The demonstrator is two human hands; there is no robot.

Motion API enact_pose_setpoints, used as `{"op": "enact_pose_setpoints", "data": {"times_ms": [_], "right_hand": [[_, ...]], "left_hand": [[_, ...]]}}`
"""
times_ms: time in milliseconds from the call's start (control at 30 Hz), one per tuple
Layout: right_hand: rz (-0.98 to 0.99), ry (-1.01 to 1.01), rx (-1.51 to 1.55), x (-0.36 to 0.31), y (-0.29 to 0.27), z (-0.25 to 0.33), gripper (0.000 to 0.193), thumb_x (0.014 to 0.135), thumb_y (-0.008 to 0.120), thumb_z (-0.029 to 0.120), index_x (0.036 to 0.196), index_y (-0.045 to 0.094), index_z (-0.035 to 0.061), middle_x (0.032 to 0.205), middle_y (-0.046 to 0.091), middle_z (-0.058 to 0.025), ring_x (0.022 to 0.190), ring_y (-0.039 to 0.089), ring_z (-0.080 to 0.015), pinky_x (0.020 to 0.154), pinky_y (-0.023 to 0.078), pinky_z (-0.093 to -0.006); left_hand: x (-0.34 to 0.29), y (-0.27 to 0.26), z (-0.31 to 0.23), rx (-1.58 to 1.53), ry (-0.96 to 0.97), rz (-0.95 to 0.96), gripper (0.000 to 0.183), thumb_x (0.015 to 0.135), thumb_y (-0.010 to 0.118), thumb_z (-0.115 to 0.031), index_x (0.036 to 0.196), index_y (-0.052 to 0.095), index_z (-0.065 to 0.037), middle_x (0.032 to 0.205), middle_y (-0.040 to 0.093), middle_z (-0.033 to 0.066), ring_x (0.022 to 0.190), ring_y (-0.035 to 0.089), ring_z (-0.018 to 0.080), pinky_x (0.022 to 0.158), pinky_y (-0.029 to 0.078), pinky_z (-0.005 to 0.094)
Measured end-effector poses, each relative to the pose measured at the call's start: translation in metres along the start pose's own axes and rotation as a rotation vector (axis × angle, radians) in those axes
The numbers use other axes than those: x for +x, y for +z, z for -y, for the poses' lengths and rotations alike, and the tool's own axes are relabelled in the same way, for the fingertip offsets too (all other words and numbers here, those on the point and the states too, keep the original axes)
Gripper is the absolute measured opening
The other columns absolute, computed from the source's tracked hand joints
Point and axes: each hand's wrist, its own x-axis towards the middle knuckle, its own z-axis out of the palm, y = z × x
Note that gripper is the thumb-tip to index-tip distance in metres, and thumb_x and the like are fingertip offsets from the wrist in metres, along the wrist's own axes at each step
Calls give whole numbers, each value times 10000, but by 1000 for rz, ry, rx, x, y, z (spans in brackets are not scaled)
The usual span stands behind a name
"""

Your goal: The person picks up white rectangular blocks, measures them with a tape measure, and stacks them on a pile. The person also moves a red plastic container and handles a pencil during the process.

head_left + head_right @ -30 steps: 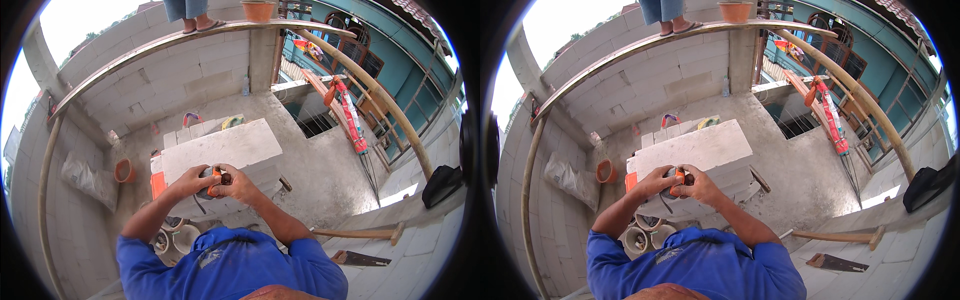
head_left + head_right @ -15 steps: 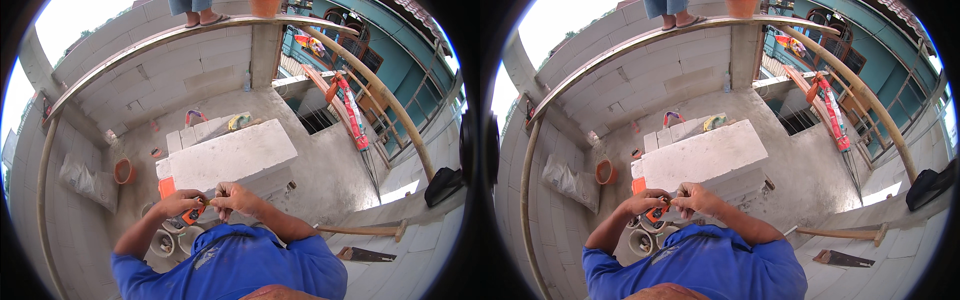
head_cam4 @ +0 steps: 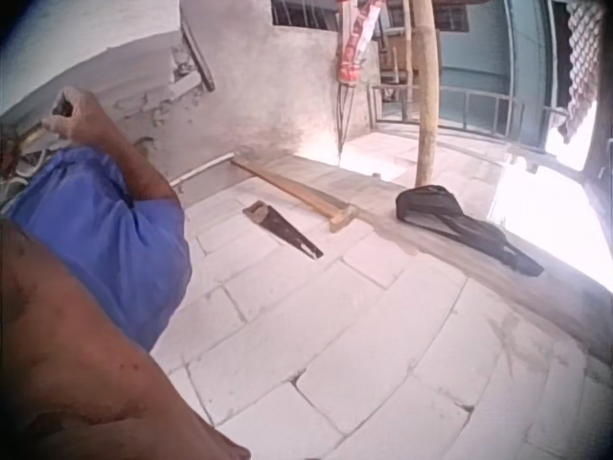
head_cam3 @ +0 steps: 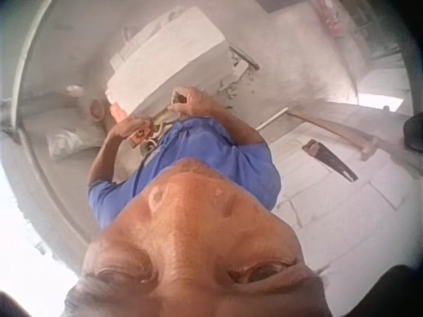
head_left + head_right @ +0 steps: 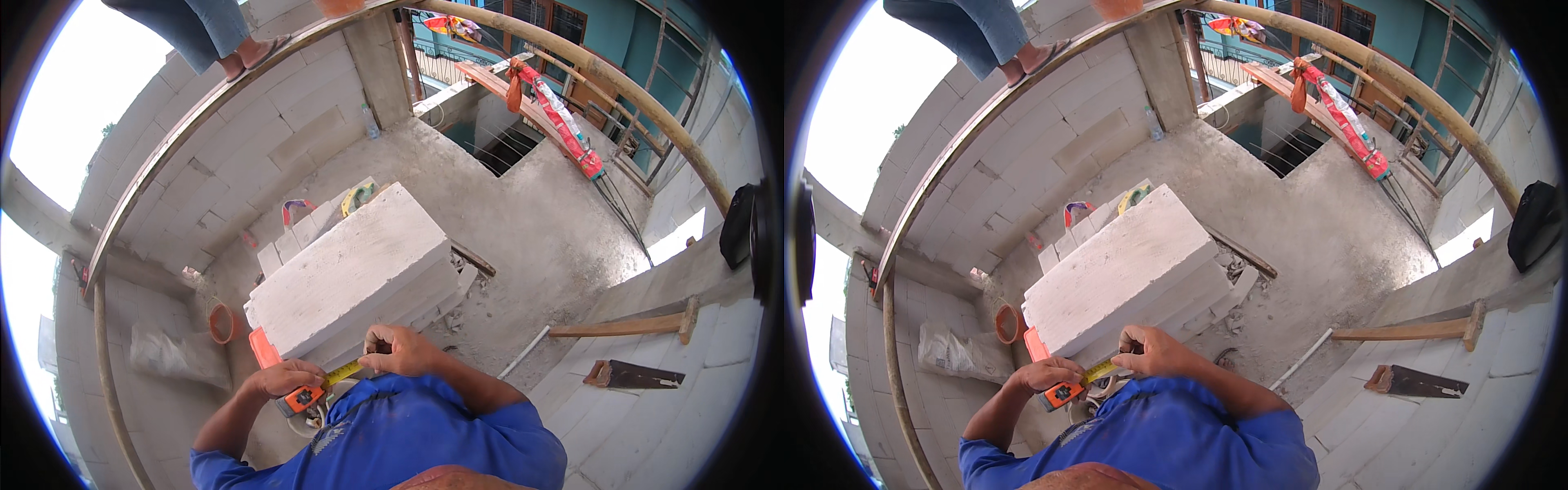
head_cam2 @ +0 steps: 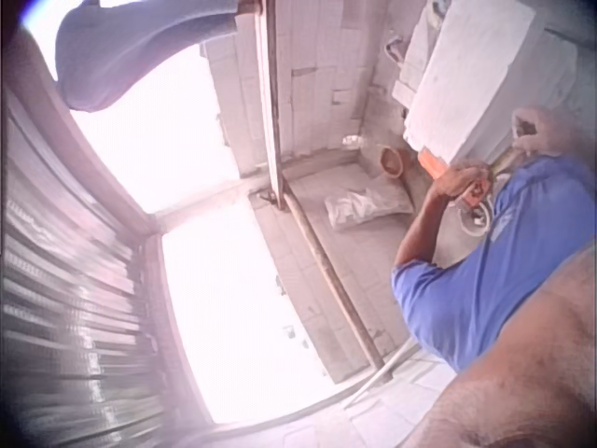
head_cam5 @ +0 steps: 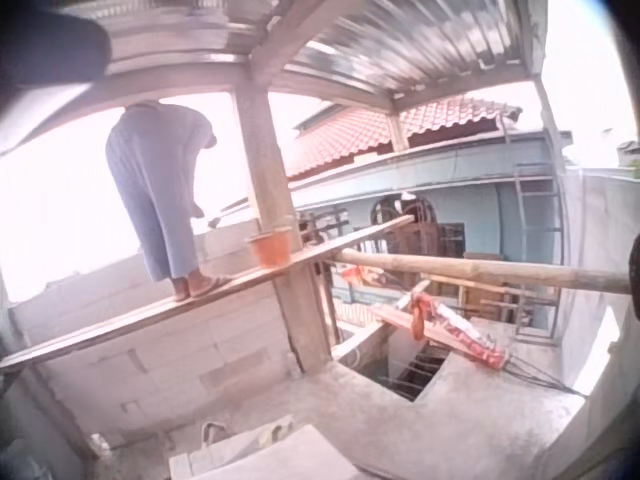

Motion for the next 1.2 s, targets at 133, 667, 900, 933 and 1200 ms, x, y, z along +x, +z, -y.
{"op": "enact_pose_setpoints", "data": {"times_ms": [133,667,900,933,1200], "right_hand": [[-185,-176,-14,-18,-3,-10,254,901,736,158,1085,621,24,934,616,-47,779,588,-136,681,500,-291],[-107,-508,-816,-28,-33,-1,286,872,726,162,1118,685,22,1038,678,-107,924,677,-295,776,556,-379],[-48,-413,-782,1,-2,7,285,874,725,163,1118,686,21,1034,684,-125,915,680,-317,777,558,-382],[-39,-403,-789,8,4,8,285,875,723,162,1119,683,21,1032,684,-125,913,680,-320,776,558,-383],[50,-494,-987,71,45,13,272,853,725,147,1083,661,18,1021,681,-131,906,674,-321,779,543,-405]], "left_hand": [[17,11,-11,99,23,-15,338,966,563,-232,1123,693,38,1006,706,75,914,634,141,862,498,277],[35,29,-3,-8,66,-67,314,976,553,-215,1058,699,50,960,709,86,881,650,152,832,510,286],[19,-2,26,68,172,-91,310,970,555,-210,1059,710,43,967,712,92,903,646,157,858,504,287],[17,-8,30,78,180,-98,308,968,556,-209,1060,713,40,969,713,89,909,645,155,861,503,285],[-18,-60,61,167,177,-173,365,969,556,-277,1125,703,18,1048,711,114,1001,632,198,944,464,303]]}}
